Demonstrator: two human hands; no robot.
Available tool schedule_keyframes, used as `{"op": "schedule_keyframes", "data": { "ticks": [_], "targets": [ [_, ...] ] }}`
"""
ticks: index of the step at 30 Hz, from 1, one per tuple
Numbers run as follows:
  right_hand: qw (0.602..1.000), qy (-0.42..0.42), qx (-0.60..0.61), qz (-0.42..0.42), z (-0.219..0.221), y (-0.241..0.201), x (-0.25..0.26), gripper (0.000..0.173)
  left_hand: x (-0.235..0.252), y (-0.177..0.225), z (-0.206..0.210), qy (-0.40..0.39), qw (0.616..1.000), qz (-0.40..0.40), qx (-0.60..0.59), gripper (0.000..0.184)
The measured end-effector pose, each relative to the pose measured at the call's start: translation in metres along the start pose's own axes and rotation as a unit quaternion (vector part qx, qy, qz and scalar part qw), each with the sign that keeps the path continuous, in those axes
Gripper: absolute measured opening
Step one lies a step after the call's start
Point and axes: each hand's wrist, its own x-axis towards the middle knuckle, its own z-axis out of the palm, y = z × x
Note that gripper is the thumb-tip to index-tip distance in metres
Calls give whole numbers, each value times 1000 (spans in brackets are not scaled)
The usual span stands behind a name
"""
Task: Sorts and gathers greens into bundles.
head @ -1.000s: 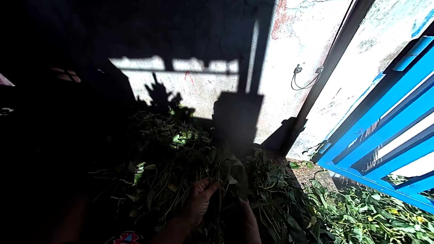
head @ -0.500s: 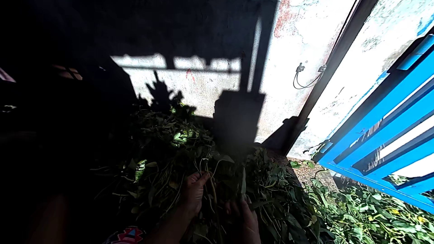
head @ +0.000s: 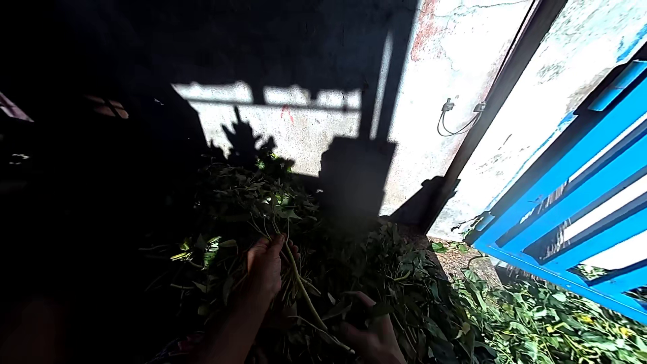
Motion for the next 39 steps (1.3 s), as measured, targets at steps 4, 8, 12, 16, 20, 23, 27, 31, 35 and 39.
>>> {"op": "schedule_keyframes", "data": {
  "ticks": [4,8,12,16,20,23,27,31,35,39],
  "targets": [
    [891,14,-444,-90,37,27,-4,62,-5,-4,5,10,999,-35,-9,19],
    [881,150,-408,-188,44,58,-1,15,-3,2,1,34,997,-64,7,21],
    [896,161,-407,-76,28,53,-1,18,0,16,-3,50,998,-22,-6,19],
    [936,221,-273,1,24,80,-3,35,1,21,-4,54,998,32,-1,19],
    [908,212,-327,-155,38,83,2,67,-1,10,-1,42,999,30,12,18],
    [890,225,-343,-200,45,87,9,35,-4,5,4,24,999,23,32,19],
    [985,163,-54,-24,44,79,6,24,-4,8,5,32,999,14,13,18],
    [963,162,-213,-10,33,85,5,26,-2,11,5,42,999,34,4,17],
    [863,50,-453,218,22,102,-4,38,-4,11,3,44,992,114,20,17],
    [750,-230,-466,410,-3,144,-22,78,-1,21,1,57,987,149,15,15]
  ]
}}
